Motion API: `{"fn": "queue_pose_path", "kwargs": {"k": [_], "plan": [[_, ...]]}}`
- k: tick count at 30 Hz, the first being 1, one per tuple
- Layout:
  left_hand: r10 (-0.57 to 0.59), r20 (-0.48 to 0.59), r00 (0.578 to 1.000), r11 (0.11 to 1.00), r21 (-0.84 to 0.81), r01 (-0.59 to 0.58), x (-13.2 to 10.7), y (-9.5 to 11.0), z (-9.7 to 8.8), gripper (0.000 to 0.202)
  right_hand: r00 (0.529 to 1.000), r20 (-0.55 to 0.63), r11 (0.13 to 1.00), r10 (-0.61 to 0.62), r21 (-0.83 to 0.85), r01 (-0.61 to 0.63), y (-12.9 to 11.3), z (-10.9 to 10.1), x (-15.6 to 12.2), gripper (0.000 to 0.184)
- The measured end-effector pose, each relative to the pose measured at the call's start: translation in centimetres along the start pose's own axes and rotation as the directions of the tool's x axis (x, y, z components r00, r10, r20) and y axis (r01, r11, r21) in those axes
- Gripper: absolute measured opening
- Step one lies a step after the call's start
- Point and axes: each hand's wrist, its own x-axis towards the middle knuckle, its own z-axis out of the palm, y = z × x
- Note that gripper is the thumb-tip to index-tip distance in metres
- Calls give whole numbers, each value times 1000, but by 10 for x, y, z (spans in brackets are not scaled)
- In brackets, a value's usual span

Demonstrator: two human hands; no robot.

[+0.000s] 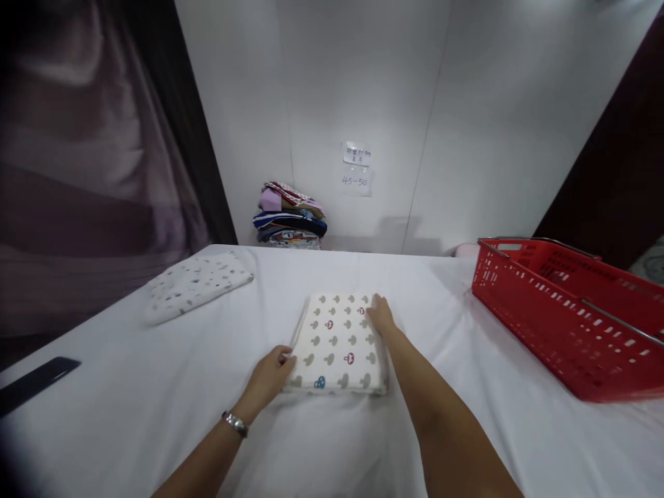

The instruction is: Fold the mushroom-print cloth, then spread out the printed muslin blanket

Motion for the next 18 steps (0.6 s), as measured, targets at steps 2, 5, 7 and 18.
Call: {"fn": "queue_pose_path", "kwargs": {"k": [2, 5, 7, 18], "plan": [[6, -13, 1000, 999, 39, -5, 6, 3, -2, 24, 1000, 17, 1000, 4, -3, -4, 9, 4, -9, 62], [75, -111, 991, 990, 123, -61, 31, 15, -5, 22, 999, 37, 1000, -17, 17, 16, 20, 5, -32, 62], [111, -135, 985, 982, 167, -88, 52, 26, -5, 24, 999, 45, 998, -17, 55, 14, 23, 1, -50, 63], [-24, -89, 996, 965, 258, 47, 96, 53, 12, 44, 990, 82, 939, 115, 315, -135, 23, -16, -114, 69]]}}
